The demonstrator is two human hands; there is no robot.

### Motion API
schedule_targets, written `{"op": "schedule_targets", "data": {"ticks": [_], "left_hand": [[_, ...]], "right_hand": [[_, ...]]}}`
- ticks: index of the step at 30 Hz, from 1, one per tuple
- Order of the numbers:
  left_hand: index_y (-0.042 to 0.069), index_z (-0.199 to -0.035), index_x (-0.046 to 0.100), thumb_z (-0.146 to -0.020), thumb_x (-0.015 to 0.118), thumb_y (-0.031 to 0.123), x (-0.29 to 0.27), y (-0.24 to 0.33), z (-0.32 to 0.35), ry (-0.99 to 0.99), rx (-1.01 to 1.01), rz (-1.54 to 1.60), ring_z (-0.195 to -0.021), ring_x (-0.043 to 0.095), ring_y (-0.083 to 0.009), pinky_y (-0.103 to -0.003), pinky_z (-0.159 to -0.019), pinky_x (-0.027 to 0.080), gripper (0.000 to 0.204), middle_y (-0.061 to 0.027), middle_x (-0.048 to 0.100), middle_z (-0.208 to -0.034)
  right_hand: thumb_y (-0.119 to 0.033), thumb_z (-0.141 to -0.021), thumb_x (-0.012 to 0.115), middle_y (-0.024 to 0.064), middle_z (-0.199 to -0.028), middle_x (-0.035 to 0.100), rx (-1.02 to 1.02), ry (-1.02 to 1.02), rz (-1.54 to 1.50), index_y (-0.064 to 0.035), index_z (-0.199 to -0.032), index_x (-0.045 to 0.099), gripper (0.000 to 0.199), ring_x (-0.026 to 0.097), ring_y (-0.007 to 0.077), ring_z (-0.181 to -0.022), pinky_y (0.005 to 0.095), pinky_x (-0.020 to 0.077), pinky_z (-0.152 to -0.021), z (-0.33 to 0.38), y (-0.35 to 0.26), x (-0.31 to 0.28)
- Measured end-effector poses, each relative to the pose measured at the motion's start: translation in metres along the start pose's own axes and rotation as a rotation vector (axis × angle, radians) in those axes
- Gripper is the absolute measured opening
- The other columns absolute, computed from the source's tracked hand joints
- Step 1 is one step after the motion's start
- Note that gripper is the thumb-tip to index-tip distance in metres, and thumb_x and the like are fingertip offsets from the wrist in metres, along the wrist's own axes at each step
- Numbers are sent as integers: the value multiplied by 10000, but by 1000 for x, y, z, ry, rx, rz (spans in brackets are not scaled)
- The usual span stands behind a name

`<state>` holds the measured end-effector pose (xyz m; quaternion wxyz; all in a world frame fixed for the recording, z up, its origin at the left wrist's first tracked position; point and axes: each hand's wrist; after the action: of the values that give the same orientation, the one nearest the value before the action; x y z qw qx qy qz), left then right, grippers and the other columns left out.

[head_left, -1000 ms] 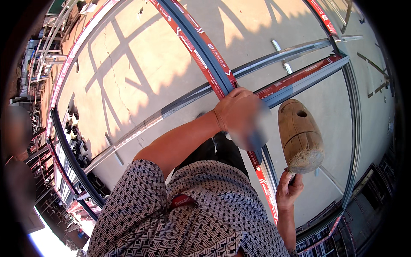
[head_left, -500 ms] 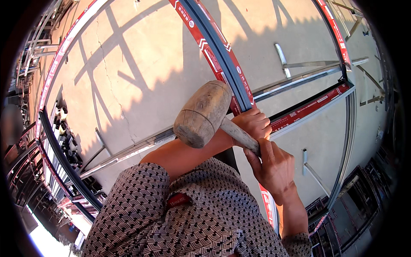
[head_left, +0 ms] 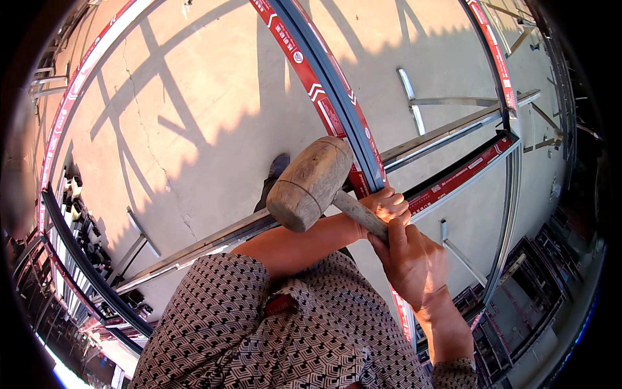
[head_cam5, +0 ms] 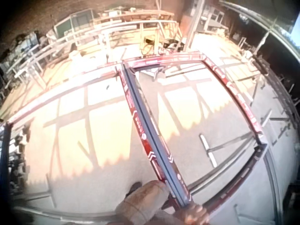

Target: The person assembles a window frame by fitting metal profiles into a larger frame structure. They use a rubber mallet to tap the pieces into place, ensuring a snug fit. The person works methodically around the frame, adjusting and securing each section.

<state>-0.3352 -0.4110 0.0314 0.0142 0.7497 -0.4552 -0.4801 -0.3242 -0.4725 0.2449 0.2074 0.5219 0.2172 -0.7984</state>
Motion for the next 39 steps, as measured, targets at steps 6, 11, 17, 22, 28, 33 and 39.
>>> {"op": "schedule_targets", "data": {"ticks": [6, 11, 17, 22, 28, 33, 39], "left_hand": [[177, -817, 455, -888, 659, 376, 34, 19, 10, -35, -141, 217, -924, 504, -146, -304, -882, 399, 294, 25, 469, -883], [171, -926, 601, -867, 683, 372, 43, 11, 13, 2, -250, 1332, -979, 592, -213, -380, -916, 433, 225, -9, 588, -931], [45, -1030, 676, -909, 663, 327, -1, -13, 3, 79, 87, 162, -1048, 665, -280, -455, -1037, 469, 307, -96, 674, -1015], [16, -1353, 660, -823, 721, 212, -51, -70, -15, 121, -157, 176, -1363, 585, -312, -597, -1228, 357, 569, -160, 610, -1393], [-38, -1601, 446, -820, 700, 145, -108, -173, -45, 360, -562, -84, -1513, 439, -409, -632, -1266, 253, 841, -225, 405, -1631], [-93, -1684, 93, -877, 748, 232, -138, -287, -74, 531, -1151, -232, -1518, 380, -458, -524, -1238, 348, 1089, -316, 238, -1672], [-95, -1558, 274, -843, 796, 193, -163, -330, -95, 704, -1398, 253, -1208, 652, -357, -427, -956, 596, 931, -279, 512, -1424]], "right_hand": [[-311, -939, 827, 92, -735, 616, -108, 67, -116, -39, -1087, 644, 360, 674, 303, -611, 412, 522, -513, -21, -2, -1], [-375, -1023, 754, 165, -727, 652, 179, 181, -352, -49, -1040, 659, 340, 660, 383, -586, 426, 515, -547, 1, 30, 23], [-371, -1103, 635, 124, -663, 560, 505, 420, -509, -8, -1006, 610, 376, 495, 201, -571, 399, 427, -543, 16, 46, 48], [-319, -1152, 563, 10, -669, 454, 604, 554, -576, -20, -919, 559, 379, 372, 105, -632, 349, 338, -539, 10, 67, 63], [-384, -1120, 617, 37, -649, 491, 650, 619, -639, 1, -972, 621, 412, 430, 118, -608, 378, 375, -530, 9, 98, 99], [-386, -1111, 631, 50, -660, 530, 618, 614, -593, -4, -944, 622, 417, 445, 139, -607, 376, 409, -544, 0, 112, 115], [-362, -1124, 590, 85, -708, 562, 686, 516, -511, 17, -963, 636, 414, 459, 173, -650, 402, 436, -589, 8, 118, 120]]}}
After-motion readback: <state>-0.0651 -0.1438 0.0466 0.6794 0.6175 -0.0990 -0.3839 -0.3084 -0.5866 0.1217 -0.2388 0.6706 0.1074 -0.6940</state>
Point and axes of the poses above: each hand's wrist, its own z-axis away from the middle knuckle, its own x-axis out of the palm, y = z × x
